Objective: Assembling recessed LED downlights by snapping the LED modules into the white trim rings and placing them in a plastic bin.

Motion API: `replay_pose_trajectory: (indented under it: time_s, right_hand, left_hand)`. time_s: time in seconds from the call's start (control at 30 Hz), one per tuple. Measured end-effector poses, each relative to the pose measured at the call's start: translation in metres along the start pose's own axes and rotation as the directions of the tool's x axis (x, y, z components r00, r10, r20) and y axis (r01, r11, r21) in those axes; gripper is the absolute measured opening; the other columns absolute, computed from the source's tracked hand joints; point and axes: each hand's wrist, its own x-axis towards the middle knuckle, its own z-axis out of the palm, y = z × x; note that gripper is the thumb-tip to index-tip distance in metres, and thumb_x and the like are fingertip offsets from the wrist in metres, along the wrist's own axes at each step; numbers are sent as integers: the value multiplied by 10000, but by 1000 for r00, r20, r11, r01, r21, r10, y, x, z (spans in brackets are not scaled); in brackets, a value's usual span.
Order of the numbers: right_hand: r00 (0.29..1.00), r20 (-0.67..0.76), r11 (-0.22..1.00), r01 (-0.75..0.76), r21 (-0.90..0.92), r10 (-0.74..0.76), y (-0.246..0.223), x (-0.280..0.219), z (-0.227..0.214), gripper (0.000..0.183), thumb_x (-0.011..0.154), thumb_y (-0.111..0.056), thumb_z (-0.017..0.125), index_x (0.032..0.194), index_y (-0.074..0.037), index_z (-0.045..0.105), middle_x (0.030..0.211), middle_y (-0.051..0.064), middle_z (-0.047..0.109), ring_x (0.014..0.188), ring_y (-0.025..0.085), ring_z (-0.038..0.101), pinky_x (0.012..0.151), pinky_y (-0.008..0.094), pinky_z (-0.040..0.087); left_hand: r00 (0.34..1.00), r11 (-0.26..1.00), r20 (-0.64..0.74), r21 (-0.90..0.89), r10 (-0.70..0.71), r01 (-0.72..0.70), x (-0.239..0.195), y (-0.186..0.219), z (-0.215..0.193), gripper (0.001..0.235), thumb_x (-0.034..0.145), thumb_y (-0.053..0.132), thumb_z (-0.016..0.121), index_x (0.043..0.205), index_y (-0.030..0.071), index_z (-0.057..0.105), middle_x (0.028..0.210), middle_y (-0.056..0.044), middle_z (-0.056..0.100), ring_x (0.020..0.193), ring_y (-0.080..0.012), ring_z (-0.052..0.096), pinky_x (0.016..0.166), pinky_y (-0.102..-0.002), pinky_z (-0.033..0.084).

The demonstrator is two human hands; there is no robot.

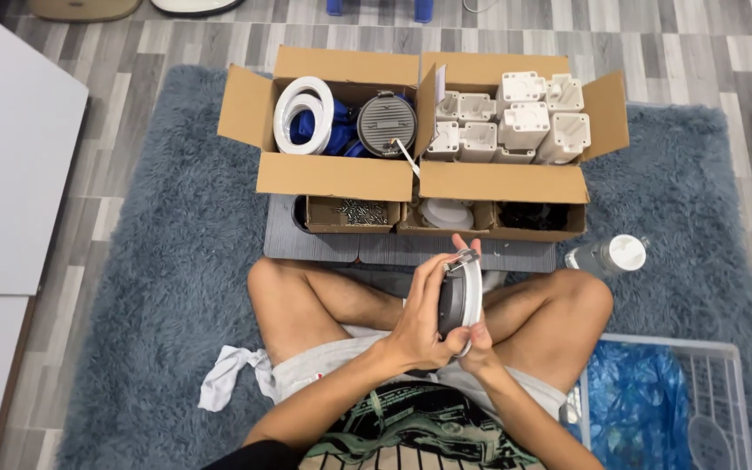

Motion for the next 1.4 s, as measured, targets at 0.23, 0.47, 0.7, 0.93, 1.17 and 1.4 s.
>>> replay_pose_trajectory:
  time_s: [0.23, 0.47, 0.7, 0.93, 1.17, 1.4]
  right_hand:
    - [995, -30, 876, -95, -472, 92, -106, -15, 68, 1146, 958, -828, 394, 1786, -107, 66, 1745, 189, 352, 1564, 382, 414, 1230, 583, 359]
    - [958, -173, 961, -252, -117, 230, -92, -63, 7, 502, 1130, -213, 484, 1624, -148, 425, 1284, 214, 726, 938, 362, 853, 673, 404, 733]
    - [973, -187, 980, -156, -119, 132, -140, -111, -57, 508, 1022, -84, 688, 1506, -27, 544, 1113, 159, 713, 889, 248, 759, 750, 376, 721]
    - [737, -625, 942, 46, -331, -256, -224, -171, -140, 349, 1147, -78, 603, 1472, -173, 518, 1254, -7, 667, 1069, 93, 747, 974, 227, 679]
    - [423, -810, 909, 277, -312, -407, -202, -245, -276, 507, 1162, -55, 626, 1632, -187, 491, 1572, 84, 685, 1298, 161, 845, 1124, 351, 817]
    - [249, -910, 929, 254, -268, -331, -123, -294, -380, 547, 1051, 0, 605, 1570, -136, 500, 1525, 164, 686, 1232, 266, 934, 1002, 422, 902]
  left_hand:
    - [970, 917, 103, -315, -222, 243, -31, -12, 2, 895, 1120, 638, 391, 1576, -133, 411, 1554, -327, 442, 1514, -492, 433, 1227, -593, 352]
    - [904, 765, 264, -484, -337, 426, -28, 19, -1, 763, 1135, 516, 320, 1535, -106, 510, 1477, -317, 553, 1470, -411, 513, 1231, -547, 362]
    - [762, 871, 578, -168, -291, 461, -46, 4, 4, 624, 1132, 367, 316, 1549, -61, 496, 1621, -229, 464, 1487, -400, 455, 1247, -597, 398]
    - [784, 894, 569, -175, -250, 412, -23, 18, -12, 344, 1083, 240, 646, 1336, 11, 691, 1339, -127, 707, 1166, -265, 708, 998, -374, 578]
    - [777, 886, 535, -105, -332, 451, -9, -6, -37, 316, 1049, 236, 693, 1299, 45, 729, 1260, -102, 734, 1094, -217, 723, 946, -347, 584]
    - [800, 880, 409, 14, -439, 475, 33, -19, -73, 336, 1028, 190, 690, 1328, 42, 718, 1337, -103, 719, 1138, -209, 723, 951, -337, 579]
